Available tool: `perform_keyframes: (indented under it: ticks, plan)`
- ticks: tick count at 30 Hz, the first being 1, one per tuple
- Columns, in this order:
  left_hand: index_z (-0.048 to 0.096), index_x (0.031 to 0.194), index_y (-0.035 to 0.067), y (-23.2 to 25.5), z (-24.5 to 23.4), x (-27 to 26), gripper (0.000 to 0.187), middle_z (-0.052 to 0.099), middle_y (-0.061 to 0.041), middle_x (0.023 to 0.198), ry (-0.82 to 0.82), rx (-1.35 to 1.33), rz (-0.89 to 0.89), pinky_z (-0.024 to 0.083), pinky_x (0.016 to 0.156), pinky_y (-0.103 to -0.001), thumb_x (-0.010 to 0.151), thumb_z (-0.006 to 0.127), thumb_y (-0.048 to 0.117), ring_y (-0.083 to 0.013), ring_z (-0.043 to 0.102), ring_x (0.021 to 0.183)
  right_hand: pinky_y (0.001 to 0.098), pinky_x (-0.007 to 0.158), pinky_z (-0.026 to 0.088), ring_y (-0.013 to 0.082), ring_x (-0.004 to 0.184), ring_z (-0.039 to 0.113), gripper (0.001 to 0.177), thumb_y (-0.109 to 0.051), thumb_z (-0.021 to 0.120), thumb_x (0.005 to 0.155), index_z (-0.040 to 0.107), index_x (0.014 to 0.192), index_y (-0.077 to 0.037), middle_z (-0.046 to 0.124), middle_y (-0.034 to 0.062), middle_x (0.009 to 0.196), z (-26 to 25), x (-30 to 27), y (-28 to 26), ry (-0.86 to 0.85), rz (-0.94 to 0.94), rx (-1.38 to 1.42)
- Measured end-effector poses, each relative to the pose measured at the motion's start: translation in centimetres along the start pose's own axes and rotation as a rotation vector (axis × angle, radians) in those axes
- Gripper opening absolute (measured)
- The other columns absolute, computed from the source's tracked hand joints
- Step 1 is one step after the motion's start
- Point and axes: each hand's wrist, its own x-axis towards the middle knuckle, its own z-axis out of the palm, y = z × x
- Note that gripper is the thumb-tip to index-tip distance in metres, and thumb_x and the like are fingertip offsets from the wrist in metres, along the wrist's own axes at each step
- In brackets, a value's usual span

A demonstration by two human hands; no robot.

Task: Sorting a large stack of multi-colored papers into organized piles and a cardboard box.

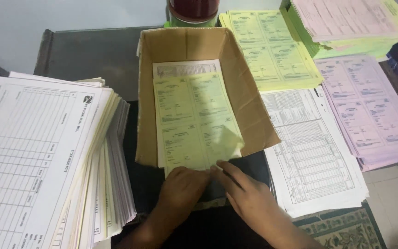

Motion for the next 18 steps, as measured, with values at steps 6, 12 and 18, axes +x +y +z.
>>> perform_keyframes:
  ticks: [6, 12, 18]
  plan:
    - [0.07, 0.101, 0.004, 0.1, -0.6, -0.2, 0.018, 0.071, -0.005, 0.089, 0.077, -0.071, 0.063, 0.052, 0.078, -0.033, 0.083, 0.074, 0.002, -0.0186, 0.065, 0.076, 0.038, 0.082, 0.057, 0.0265, 0.103, 0.069, 0.035, -0.004, 0.069, 0.077, 0.066, 0.112, -0.007, 0.064, 0.0081, 0.124, -0.8, 1.1, 0.6, -0.013, -0.074, -0.043]
    - [0.067, 0.091, 0.009, -0.2, -0.1, -0.4, 0.018, 0.075, -0.002, 0.094, 0.087, -0.149, 0.034, 0.05, 0.081, -0.034, 0.083, 0.083, 0.01, -0.0188, 0.068, 0.079, 0.0373, 0.093, 0.056, 0.0259, 0.116, 0.065, 0.04, -0.004, 0.062, 0.078, 0.066, 0.118, -0.007, 0.062, 0.0061, 0.13, -3.6, 1.1, 1.2, -0.122, -0.111, -0.153]
    - [0.063, 0.125, 0.002, -0.6, -0.1, -0.5, 0.066, 0.064, -0.012, 0.127, 0.062, -0.152, -0.119, 0.04, 0.104, -0.045, 0.074, 0.083, 0.04, -0.0289, 0.06, 0.116, 0.0321, 0.108, 0.056, 0.0257, 0.123, 0.067, 0.006, -0.007, 0.068, 0.088, 0.069, 0.094, -0.007, 0.074, 0.0086, 0.121, -7.3, 1.7, 4.6, 0.139, -0.124, -0.16]
